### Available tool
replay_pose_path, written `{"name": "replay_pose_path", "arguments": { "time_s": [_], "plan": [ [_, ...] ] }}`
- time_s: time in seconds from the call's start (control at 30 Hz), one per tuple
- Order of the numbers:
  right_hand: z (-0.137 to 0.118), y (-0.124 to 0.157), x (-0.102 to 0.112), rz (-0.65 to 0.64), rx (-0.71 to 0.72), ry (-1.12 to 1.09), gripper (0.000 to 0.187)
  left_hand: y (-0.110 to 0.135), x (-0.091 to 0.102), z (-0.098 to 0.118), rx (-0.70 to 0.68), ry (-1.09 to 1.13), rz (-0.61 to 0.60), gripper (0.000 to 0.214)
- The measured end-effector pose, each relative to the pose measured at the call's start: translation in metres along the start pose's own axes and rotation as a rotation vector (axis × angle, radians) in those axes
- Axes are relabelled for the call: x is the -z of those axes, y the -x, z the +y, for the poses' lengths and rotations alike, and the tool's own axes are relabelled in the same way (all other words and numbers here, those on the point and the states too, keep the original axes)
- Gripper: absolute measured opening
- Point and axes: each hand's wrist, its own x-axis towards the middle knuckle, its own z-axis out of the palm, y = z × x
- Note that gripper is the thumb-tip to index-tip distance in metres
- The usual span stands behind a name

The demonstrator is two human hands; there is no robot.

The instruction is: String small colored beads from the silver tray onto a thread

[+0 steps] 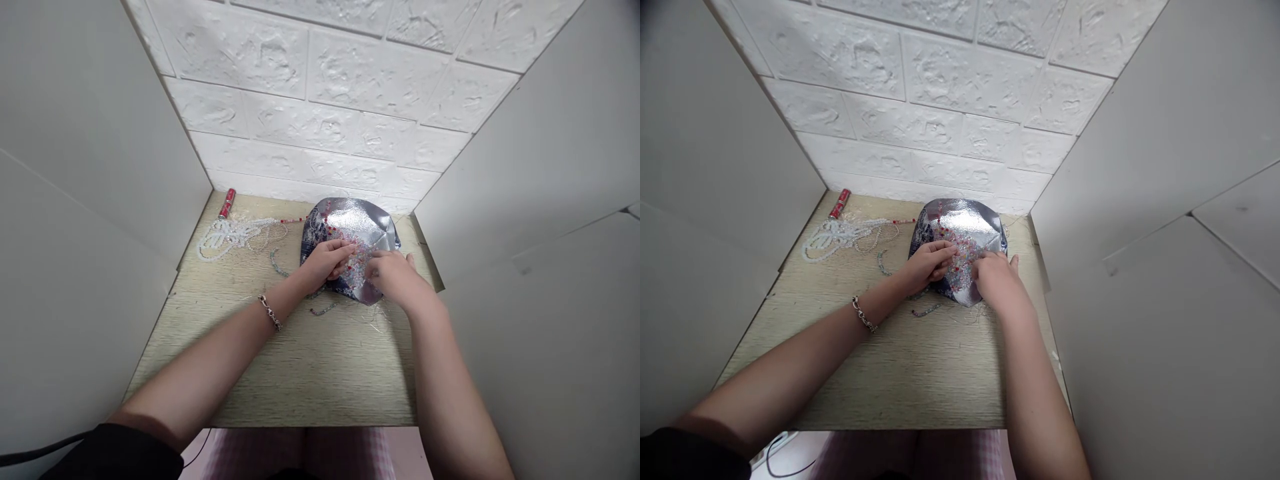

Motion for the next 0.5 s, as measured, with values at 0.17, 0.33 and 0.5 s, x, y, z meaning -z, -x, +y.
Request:
{"name": "replay_pose_path", "arguments": {
  "time_s": [0.17,0.33,0.5],
  "plan": [
    [0.0006,-0.0017,-0.0011,-0.002,0.005,-0.025,0.025,-0.0002,-0.0003,-0.0002,-0.002,-0.009,-0.001,0.017],
    [0.0018,-0.0044,-0.0021,0.023,0.028,-0.084,0.024,0.0003,-0.002,0.0018,-0.003,-0.008,0.009,0.02],
    [-0.0007,-0.005,-0.0049,0.027,0.04,-0.066,0.009,0.0013,-0.0027,0.0029,0.002,-0.004,0.014,0.022]
  ]
}}
